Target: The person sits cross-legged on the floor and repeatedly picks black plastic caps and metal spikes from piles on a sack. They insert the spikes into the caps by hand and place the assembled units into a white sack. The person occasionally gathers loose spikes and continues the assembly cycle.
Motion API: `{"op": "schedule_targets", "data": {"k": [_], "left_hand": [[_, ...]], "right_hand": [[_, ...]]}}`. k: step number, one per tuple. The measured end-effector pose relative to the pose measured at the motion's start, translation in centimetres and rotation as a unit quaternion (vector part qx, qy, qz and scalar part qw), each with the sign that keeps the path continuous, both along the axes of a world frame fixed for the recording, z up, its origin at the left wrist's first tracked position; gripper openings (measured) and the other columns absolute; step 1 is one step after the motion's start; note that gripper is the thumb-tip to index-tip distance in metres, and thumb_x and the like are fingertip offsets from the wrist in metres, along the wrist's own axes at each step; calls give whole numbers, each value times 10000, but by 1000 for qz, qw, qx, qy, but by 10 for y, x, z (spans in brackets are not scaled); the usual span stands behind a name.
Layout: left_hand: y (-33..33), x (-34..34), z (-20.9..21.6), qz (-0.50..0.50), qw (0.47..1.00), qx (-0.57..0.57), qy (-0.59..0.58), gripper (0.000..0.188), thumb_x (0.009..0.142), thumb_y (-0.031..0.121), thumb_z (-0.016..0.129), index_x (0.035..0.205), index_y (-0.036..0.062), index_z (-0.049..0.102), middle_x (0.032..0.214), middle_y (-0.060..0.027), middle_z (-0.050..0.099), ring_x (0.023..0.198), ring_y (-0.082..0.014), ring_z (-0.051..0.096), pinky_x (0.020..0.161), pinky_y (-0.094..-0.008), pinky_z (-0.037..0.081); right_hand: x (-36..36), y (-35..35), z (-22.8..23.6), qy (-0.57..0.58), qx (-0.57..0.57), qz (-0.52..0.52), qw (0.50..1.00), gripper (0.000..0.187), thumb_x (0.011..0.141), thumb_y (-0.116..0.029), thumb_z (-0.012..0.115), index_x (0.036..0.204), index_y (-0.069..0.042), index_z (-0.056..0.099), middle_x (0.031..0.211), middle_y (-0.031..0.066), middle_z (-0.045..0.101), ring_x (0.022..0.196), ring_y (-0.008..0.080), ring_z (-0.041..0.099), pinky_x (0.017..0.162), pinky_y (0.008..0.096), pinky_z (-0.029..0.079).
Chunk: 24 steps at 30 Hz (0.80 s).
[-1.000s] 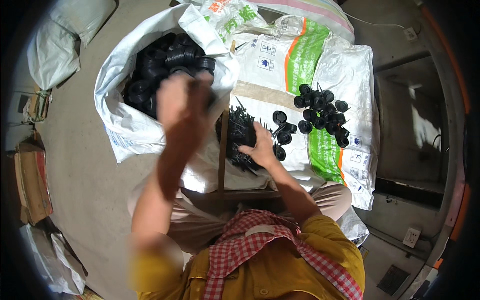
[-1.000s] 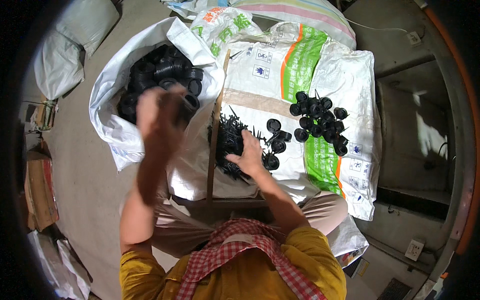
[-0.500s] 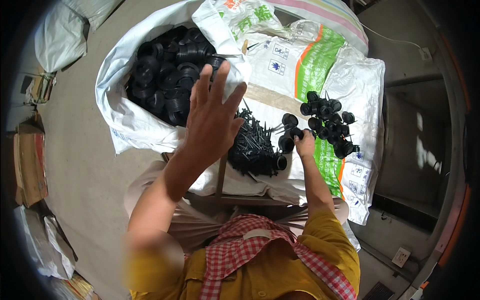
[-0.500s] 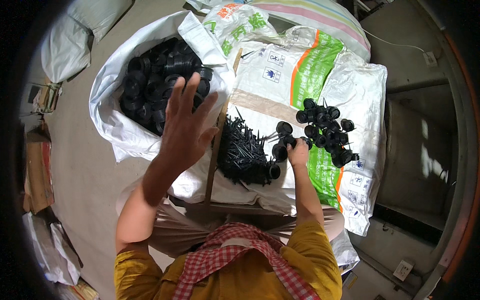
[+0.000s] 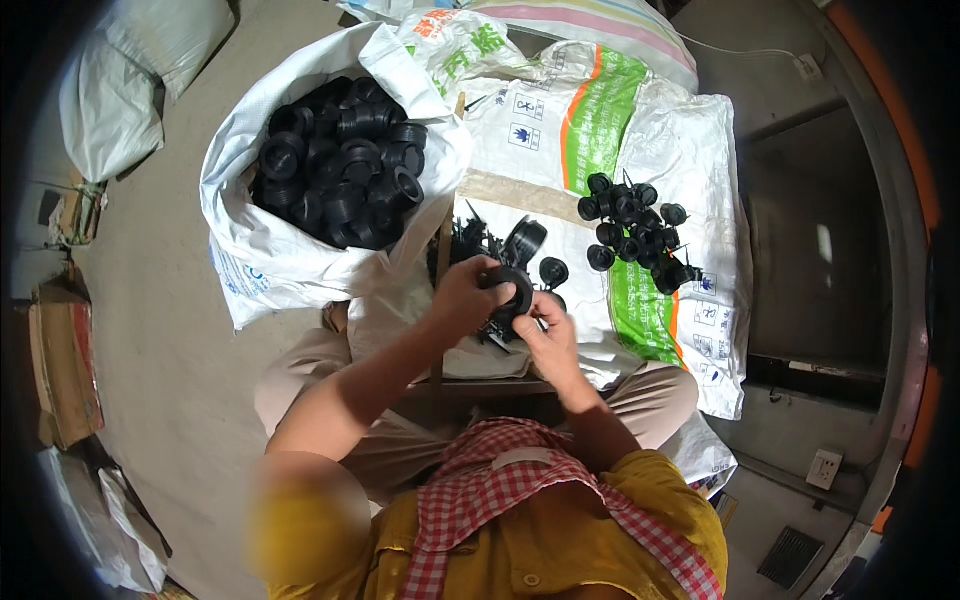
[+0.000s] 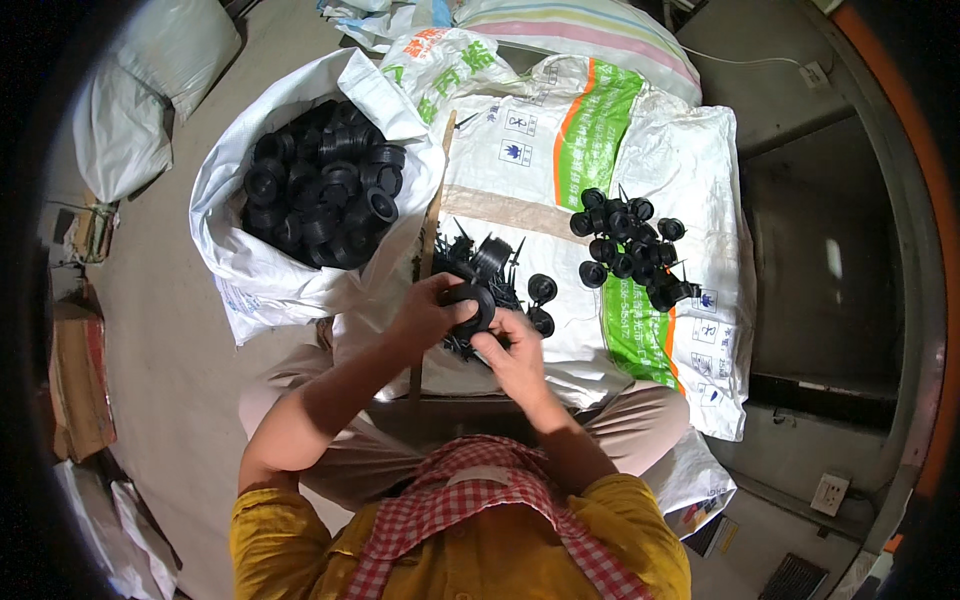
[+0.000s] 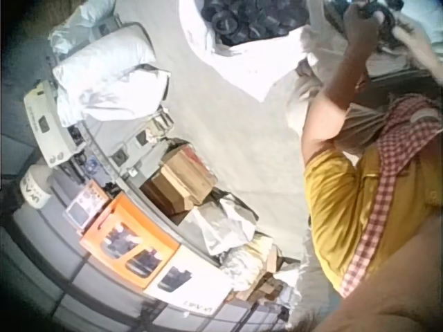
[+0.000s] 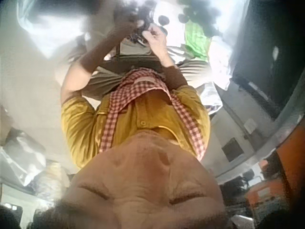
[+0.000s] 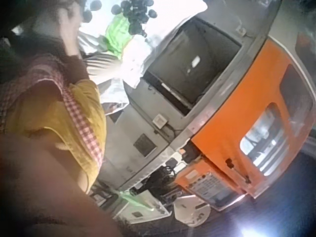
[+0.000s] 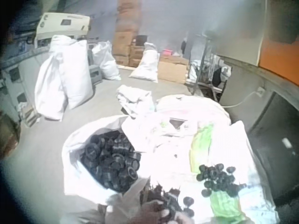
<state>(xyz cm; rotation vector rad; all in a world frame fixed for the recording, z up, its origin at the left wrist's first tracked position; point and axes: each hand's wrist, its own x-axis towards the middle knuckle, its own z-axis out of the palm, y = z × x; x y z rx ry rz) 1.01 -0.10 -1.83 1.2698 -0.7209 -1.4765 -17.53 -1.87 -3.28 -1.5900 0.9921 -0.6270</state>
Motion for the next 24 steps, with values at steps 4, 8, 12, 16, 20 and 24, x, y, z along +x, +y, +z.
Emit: {"op": "schedule_targets", "data": {"k": [4,8,12,16,20,24], "left_hand": [[7,26,33,-177,974,72,-119,180,751,87,689,905,7,643,783,-51,645,766,-111,602,696,-266,484],[20,24,27,-333,920,-45,-202,238,733,146,677,918,3,635,763,-90,644,737,-211,627,701,-336,488],[39,10,24,-296,823,-158,-458,119,773,118,627,852,50,570,826,-58,637,813,-288,623,693,-393,474],[32,13,47,-361,658,-413,-515,90,826,171,544,854,88,566,952,-21,614,981,-203,593,801,-359,472],[27,14,53,-164,662,-553,-478,125,818,189,568,889,87,572,869,-61,555,952,-205,595,882,-305,473],[18,29,56,-226,679,-412,-563,149,768,193,616,884,112,569,825,-22,527,847,-177,586,748,-318,500]], "right_hand": [[-11,-27,41,157,-420,-65,891,880,648,-523,770,1269,26,474,1283,216,507,1175,362,479,1023,470,327],[-9,-25,63,67,-293,275,913,375,774,-349,727,997,-60,635,1120,71,638,1143,277,543,1011,410,350],[-8,-2,68,207,-113,287,928,182,836,-207,686,874,-39,628,944,100,672,876,234,633,854,338,456],[-25,-8,57,-9,387,276,880,227,856,-178,636,956,24,667,900,131,692,846,208,647,821,311,485],[-28,-15,64,-192,548,234,780,256,827,-124,617,999,61,660,975,190,678,918,246,643,880,327,480],[-8,-9,57,-52,261,185,946,163,859,-86,610,977,14,662,968,88,669,910,182,614,834,318,478]]}}
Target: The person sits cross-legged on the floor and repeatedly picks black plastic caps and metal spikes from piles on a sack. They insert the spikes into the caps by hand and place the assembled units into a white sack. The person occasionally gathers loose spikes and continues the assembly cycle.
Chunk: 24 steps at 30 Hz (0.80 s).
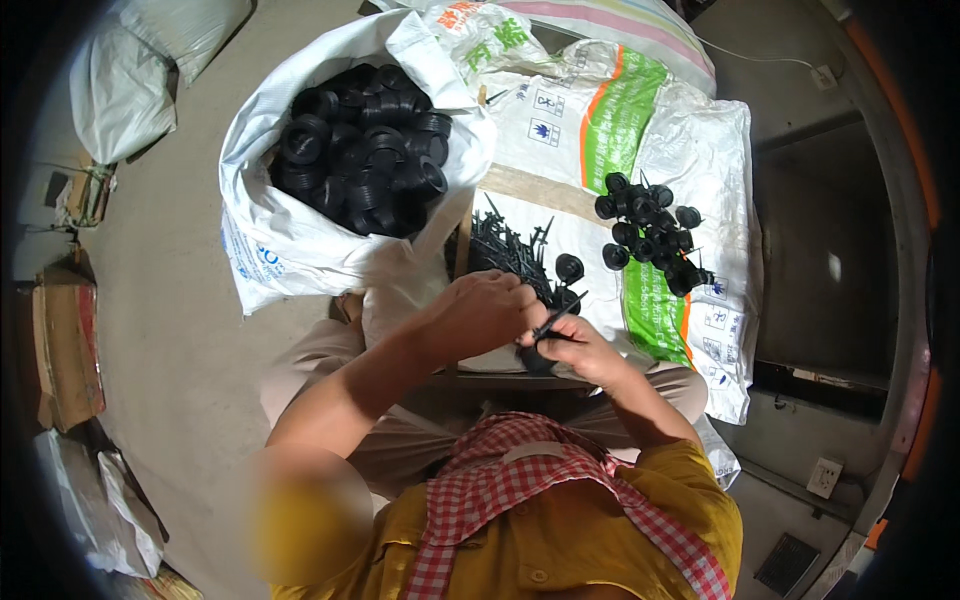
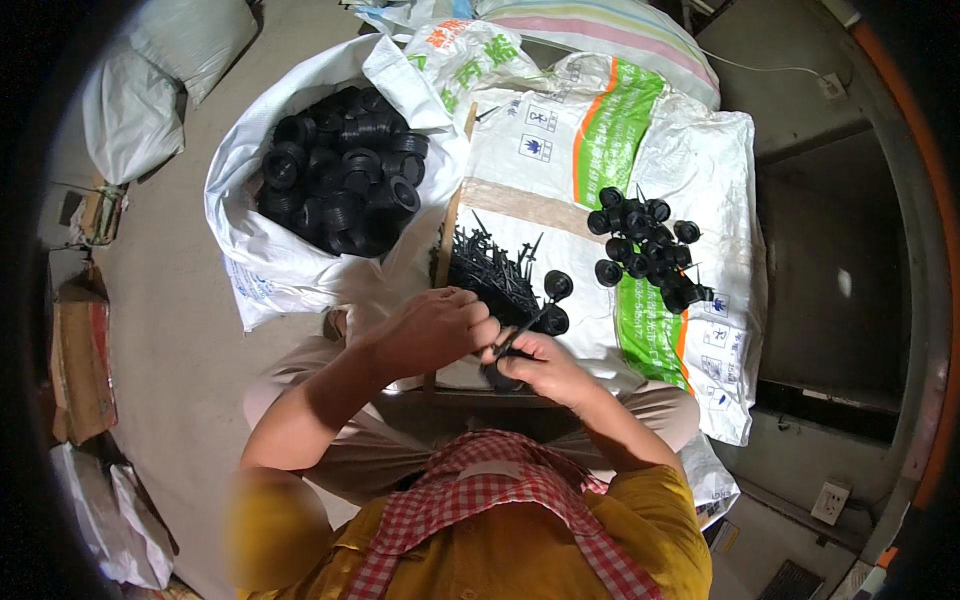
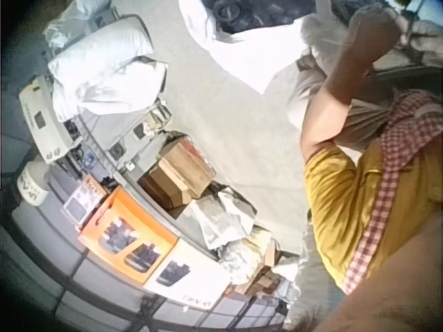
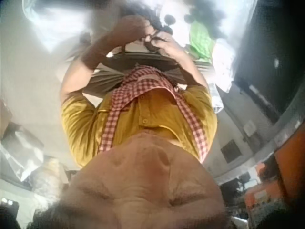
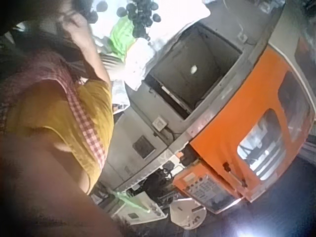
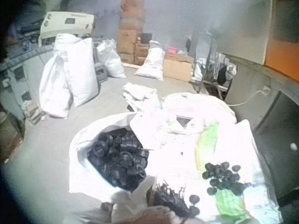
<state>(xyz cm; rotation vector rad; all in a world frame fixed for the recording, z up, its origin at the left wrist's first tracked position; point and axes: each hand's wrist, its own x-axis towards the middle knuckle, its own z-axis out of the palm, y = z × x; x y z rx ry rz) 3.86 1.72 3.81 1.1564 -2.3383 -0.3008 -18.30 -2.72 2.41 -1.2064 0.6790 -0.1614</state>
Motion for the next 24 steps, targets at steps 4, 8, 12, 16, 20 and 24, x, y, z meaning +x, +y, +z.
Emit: {"op": "schedule_targets", "data": {"k": [4,8,12,16,20,24], "left_hand": [[8,-7,-13,32,995,30,-93,154,745,155,630,883,121,572,785,7,513,826,-166,591,670,-299,499],[4,8,12,-83,981,-148,96,227,762,116,619,983,78,585,848,-67,593,875,-222,631,785,-324,524],[-4,55,27,97,950,-38,295,222,836,33,556,1056,19,581,989,-142,650,988,-243,641,915,-342,510],[4,22,1,142,640,390,647,361,900,-14,426,1237,2,554,1218,-163,594,1162,-226,564,1016,-343,432],[14,-36,-14,133,613,431,649,523,894,93,545,1402,79,418,1270,-115,530,1181,-184,500,1003,-301,390],[8,-23,7,224,760,397,463,631,759,119,715,1324,36,449,1229,-124,543,1191,-222,501,1008,-327,387]], "right_hand": [[10,-1,0,78,-110,46,990,186,926,-183,604,899,-4,649,862,36,637,832,142,587,770,287,471],[-6,26,0,-249,336,40,907,257,931,-237,588,810,-15,631,825,115,653,764,223,618,696,328,458],[-44,35,-21,-414,345,185,822,269,907,-260,561,843,-6,624,799,152,632,733,255,593,643,342,427],[-19,26,-23,-226,250,-262,904,304,939,-310,582,1003,-17,630,1045,140,638,923,203,601,895,341,449],[50,6,-32,-274,125,-386,872,245,948,-242,589,1054,-28,639,1108,95,636,1055,181,575,961,319,437],[62,-3,-35,-196,30,-390,899,237,945,-170,593,1088,13,639,1050,99,654,963,158,600,896,284,466]]}}
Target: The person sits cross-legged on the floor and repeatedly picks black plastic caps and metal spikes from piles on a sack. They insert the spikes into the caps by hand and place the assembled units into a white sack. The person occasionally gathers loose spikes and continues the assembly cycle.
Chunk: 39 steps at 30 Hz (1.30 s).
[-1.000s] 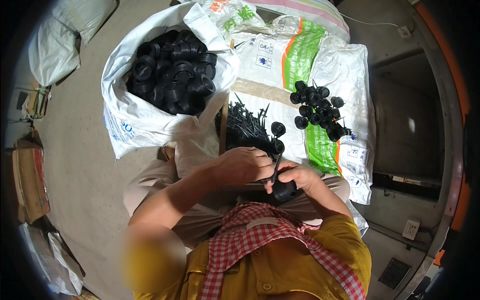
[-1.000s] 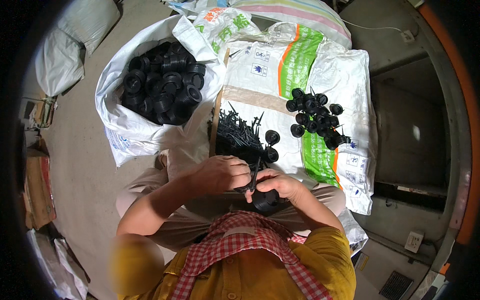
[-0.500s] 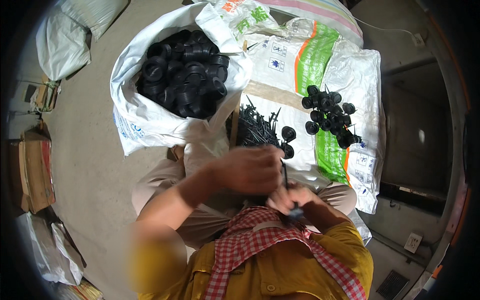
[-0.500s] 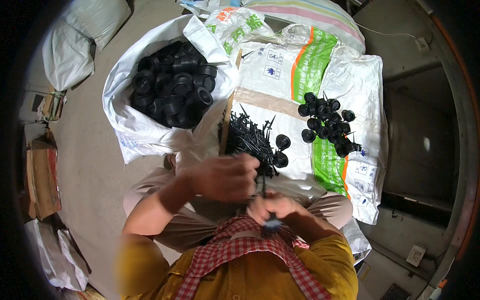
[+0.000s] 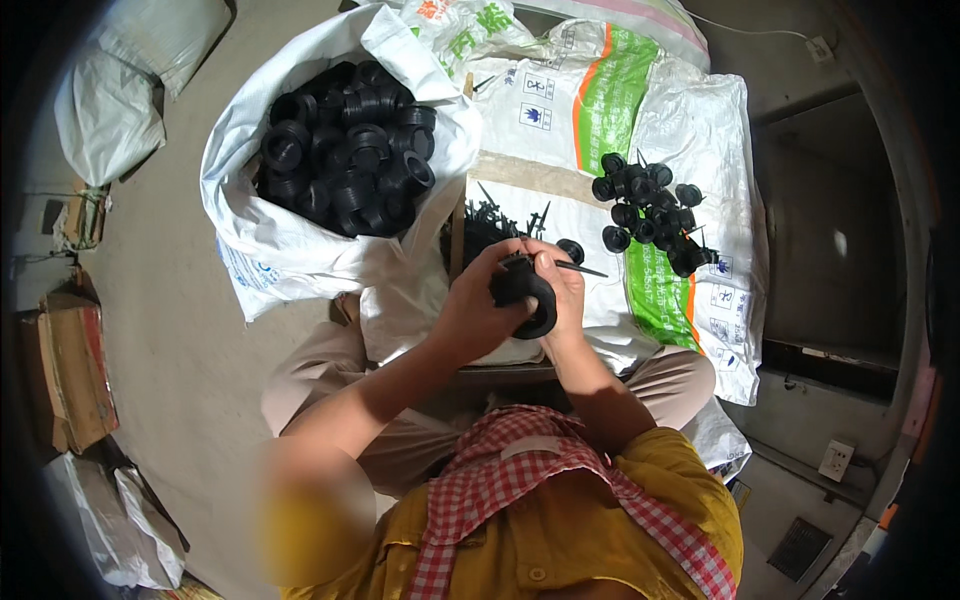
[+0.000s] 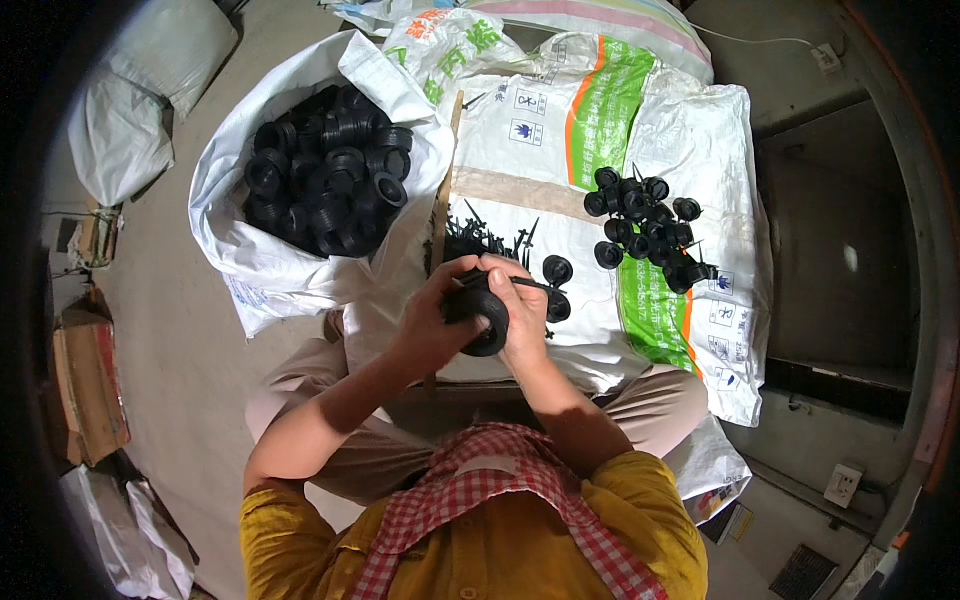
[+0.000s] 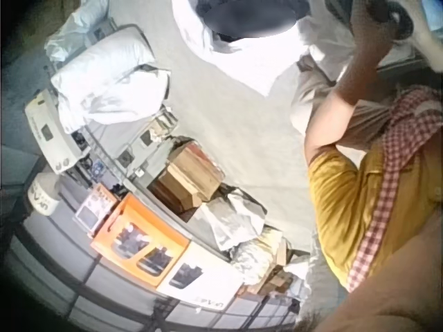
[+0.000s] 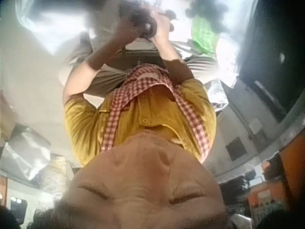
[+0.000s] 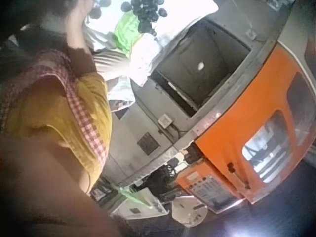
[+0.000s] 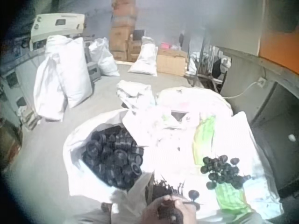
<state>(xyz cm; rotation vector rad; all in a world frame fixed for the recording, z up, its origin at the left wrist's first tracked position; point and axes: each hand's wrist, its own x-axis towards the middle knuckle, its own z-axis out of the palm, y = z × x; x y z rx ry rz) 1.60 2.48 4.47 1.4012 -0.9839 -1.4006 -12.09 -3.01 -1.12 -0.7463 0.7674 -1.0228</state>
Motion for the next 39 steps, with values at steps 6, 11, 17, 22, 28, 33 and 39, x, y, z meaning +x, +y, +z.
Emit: {"op": "schedule_targets", "data": {"k": [6,11,17,22,28,33,39], "left_hand": [[-2,10,0,-57,892,-117,-432,443,670,62,707,1072,37,523,989,-154,561,981,-356,546,862,-428,440],[-8,11,-12,-86,756,-137,-634,350,719,92,644,1044,43,526,955,-117,536,905,-313,525,813,-417,435],[-20,57,3,39,659,-232,-715,485,689,88,667,1157,77,542,1027,-128,538,975,-326,525,858,-432,434],[-42,146,25,187,653,-74,-730,835,627,21,760,1382,131,422,1380,-172,421,1246,-433,394,1013,-536,352],[-34,138,32,192,664,-141,-709,661,661,102,748,1277,84,508,1415,-213,376,1289,-475,322,957,-587,348],[-37,64,1,47,785,-275,-552,471,772,124,689,1214,42,546,1346,-212,455,1266,-411,405,1035,-487,334],[-21,6,-31,13,949,-170,-264,616,797,259,723,1278,-39,479,1207,-249,556,1153,-365,538,980,-388,422]], "right_hand": [[21,-11,-2,194,-98,-12,976,225,943,-140,595,1061,38,666,974,85,684,878,115,600,825,241,466],[49,-22,-62,367,-225,-108,896,171,911,-166,585,943,-54,711,851,95,700,765,204,645,727,311,495],[8,-38,-87,706,-314,106,626,951,750,-435,755,1435,4,262,1411,237,411,1320,411,362,1091,519,248],[-75,-55,-162,736,-131,-173,641,837,597,-372,870,1205,65,495,1150,230,568,1098,387,528,958,436,423],[-110,-68,-204,799,51,126,586,621,757,-556,634,1165,-88,621,1237,155,588,1211,353,495,1013,484,371],[-146,-83,-225,686,-39,69,724,299,798,-190,627,1018,12,631,936,175,689,877,275,667,788,366,510],[-71,-26,-47,358,-193,141,903,127,884,-17,570,991,-48,509,917,77,638,875,174,586,847,301,445]]}}
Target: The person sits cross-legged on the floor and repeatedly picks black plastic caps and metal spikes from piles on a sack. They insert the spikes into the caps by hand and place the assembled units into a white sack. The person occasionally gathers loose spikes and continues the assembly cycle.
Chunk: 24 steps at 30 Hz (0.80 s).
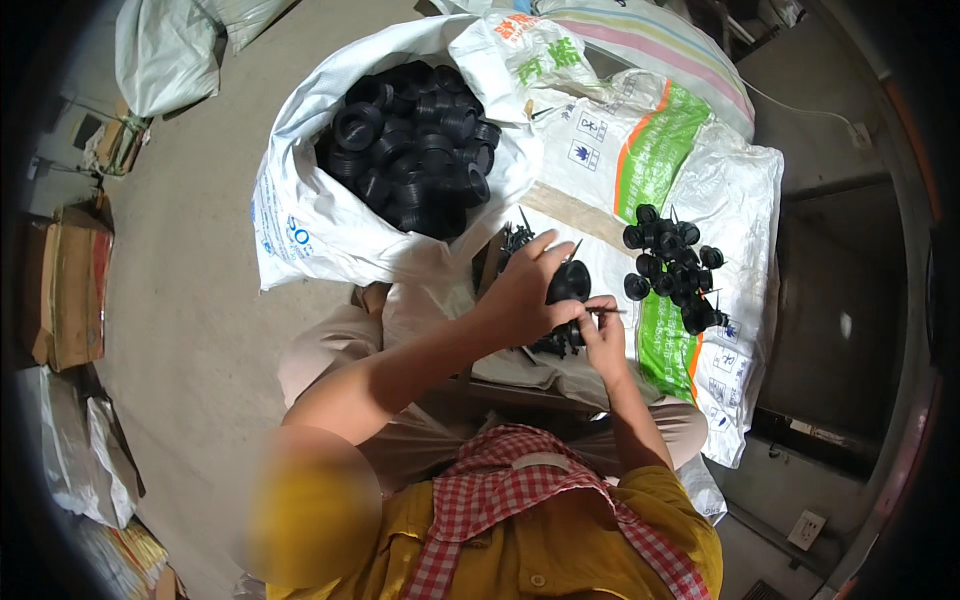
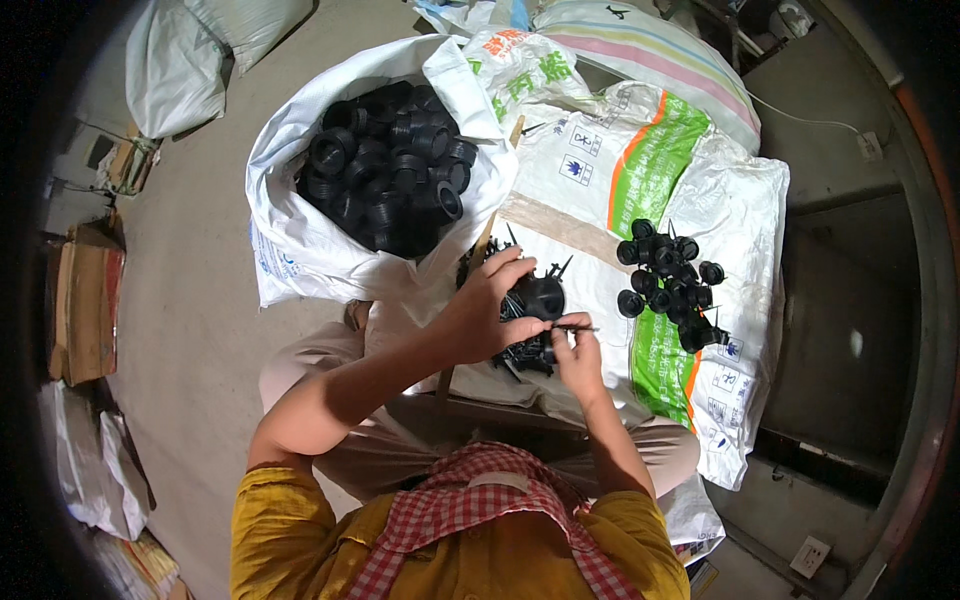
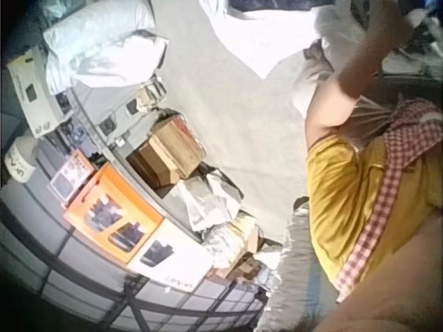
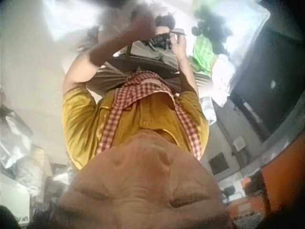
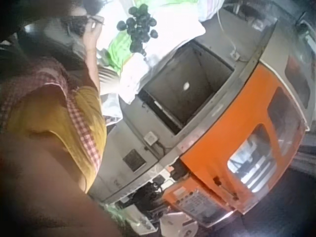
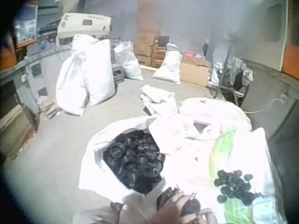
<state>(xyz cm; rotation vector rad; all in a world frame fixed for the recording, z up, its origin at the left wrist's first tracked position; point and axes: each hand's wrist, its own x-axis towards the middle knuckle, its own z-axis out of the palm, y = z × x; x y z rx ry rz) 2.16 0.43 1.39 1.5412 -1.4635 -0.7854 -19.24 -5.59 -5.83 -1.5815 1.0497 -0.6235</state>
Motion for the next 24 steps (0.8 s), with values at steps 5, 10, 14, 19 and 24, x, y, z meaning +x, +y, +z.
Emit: {"op": "schedule_targets", "data": {"k": [5,10,14,19,24], "left_hand": [[-6,9,22,-124,906,323,245,498,769,242,722,1162,-5,541,974,-168,666,949,-271,646,822,-340,494],[8,1,24,-232,919,-62,-314,254,781,120,676,1026,71,628,911,-100,675,861,-192,664,741,-329,505],[18,14,57,-358,919,-32,162,174,854,100,614,1022,56,596,904,-93,678,857,-208,669,738,-339,511],[10,29,32,-258,747,-32,612,244,882,60,610,1119,3,592,1003,-71,665,900,-176,642,833,-341,530],[20,6,31,-69,791,205,572,435,943,123,511,1365,28,462,1298,-70,536,1225,-158,464,1027,-317,367]], "right_hand": [[22,13,89,26,-367,167,915,171,765,-51,687,896,-44,578,848,119,606,828,347,565,815,394,426],[12,22,90,66,93,178,977,105,849,-96,660,908,-11,644,829,75,668,815,192,635,763,319,466],[-1,17,96,-225,463,385,766,228,822,-205,699,869,15,665,789,108,666,784,227,632,757,343,482],[17,21,79,-523,418,304,678,185,861,-278,634,793,-107,613,628,13,592,690,219,565,783,398,386],[44,14,66,-472,286,-47,832,228,936,-296,566,920,-70,593,916,91,631,1026,233,544,956,388,401]]}}
